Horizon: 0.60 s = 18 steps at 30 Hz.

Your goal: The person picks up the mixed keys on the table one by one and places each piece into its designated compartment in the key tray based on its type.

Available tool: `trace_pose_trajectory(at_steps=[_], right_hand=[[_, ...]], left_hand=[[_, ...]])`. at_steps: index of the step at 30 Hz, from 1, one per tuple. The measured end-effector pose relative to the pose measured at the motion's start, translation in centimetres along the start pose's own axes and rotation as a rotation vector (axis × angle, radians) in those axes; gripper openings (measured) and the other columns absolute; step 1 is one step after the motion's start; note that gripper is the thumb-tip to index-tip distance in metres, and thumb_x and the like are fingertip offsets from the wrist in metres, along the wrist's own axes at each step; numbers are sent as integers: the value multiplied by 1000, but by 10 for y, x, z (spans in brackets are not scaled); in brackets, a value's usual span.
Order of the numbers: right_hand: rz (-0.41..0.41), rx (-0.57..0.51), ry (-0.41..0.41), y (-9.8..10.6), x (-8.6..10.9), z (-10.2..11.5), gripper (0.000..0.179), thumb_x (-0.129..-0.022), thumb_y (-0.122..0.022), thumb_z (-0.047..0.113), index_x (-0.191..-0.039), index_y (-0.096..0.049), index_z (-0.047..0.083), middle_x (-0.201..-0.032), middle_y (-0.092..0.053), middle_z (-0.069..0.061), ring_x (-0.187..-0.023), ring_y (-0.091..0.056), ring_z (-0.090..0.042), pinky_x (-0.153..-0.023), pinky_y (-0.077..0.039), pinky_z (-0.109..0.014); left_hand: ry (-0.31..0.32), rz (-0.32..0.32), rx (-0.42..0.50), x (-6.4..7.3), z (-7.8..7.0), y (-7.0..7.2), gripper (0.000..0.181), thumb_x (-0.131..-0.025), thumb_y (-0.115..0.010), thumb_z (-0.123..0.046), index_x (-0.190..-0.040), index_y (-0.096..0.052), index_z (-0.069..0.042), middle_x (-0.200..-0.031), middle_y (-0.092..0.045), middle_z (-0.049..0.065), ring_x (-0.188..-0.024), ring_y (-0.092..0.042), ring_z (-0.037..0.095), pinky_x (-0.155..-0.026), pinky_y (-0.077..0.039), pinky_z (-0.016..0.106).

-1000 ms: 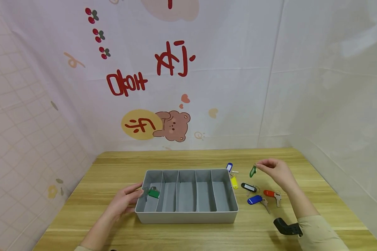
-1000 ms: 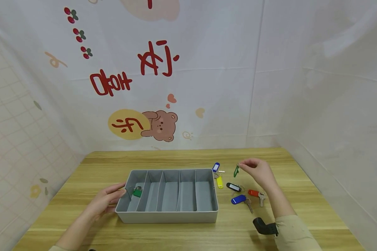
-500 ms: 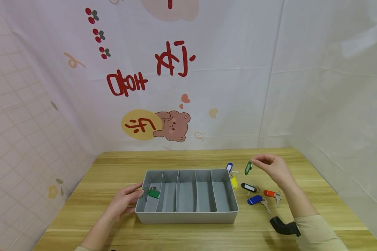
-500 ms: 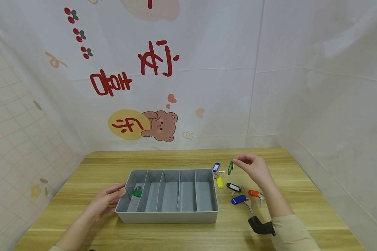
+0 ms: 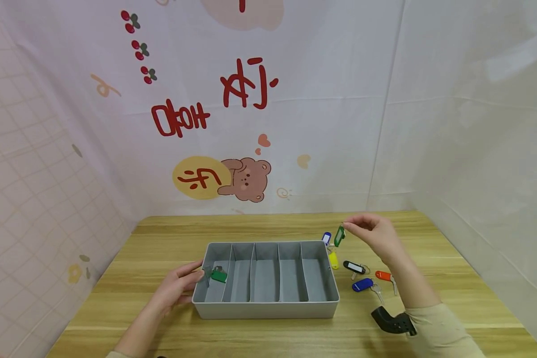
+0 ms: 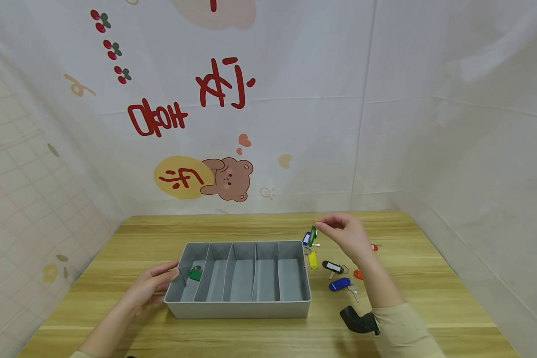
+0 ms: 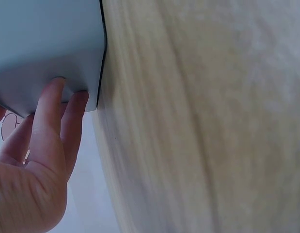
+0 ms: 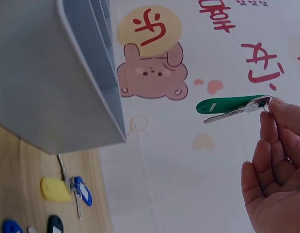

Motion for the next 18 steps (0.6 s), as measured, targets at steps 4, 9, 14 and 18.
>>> trace_pose_trajectory(at_steps=[4,9,14,18], right_hand=[[5,3,22,-8,-2,9,30,-93,-72,30,-106,-73,2,-98,-70,-3,-92,-59,-18,-79,-49,-30],[24,-20,69,-19,-4,20,26,-92,-73,27,-103,-74,4,-98,-70,-4,-89,-59,-19,-76,-49,-31],[54,-47,106,-30,-7,31,22,-92,-73,27,-100,-74,6,-98,-69,-4,-88,-58,-20,-74,-47,-31],[79,-85,117,-41,-10,42,20,-91,-74,26,-99,-75,7,-98,-69,-3,-88,-57,-22,-72,-46,-32]], left_hand=[[3,-5,-2,0,0,0,65,-98,-62,-21,-151,-33,3,-132,-57,27,-101,-68,31,-75,-59,43],[4,5,-7,0,1,-1,67,-98,-62,-22,-152,-31,3,-130,-60,25,-100,-69,31,-75,-59,42],[5,12,-9,0,2,0,67,-99,-61,-23,-152,-30,4,-128,-61,25,-98,-69,30,-76,-59,42],[10,5,-11,0,3,0,67,-99,-61,-23,-152,-30,3,-128,-61,25,-98,-69,30,-76,-59,42]])
Point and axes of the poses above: each hand's wrist, its own x-axis away from the middle knuckle, its own y-axis out of the back of the hand, z = x × y, the point moved 8 cm from there along -x, towards the middle knuckle
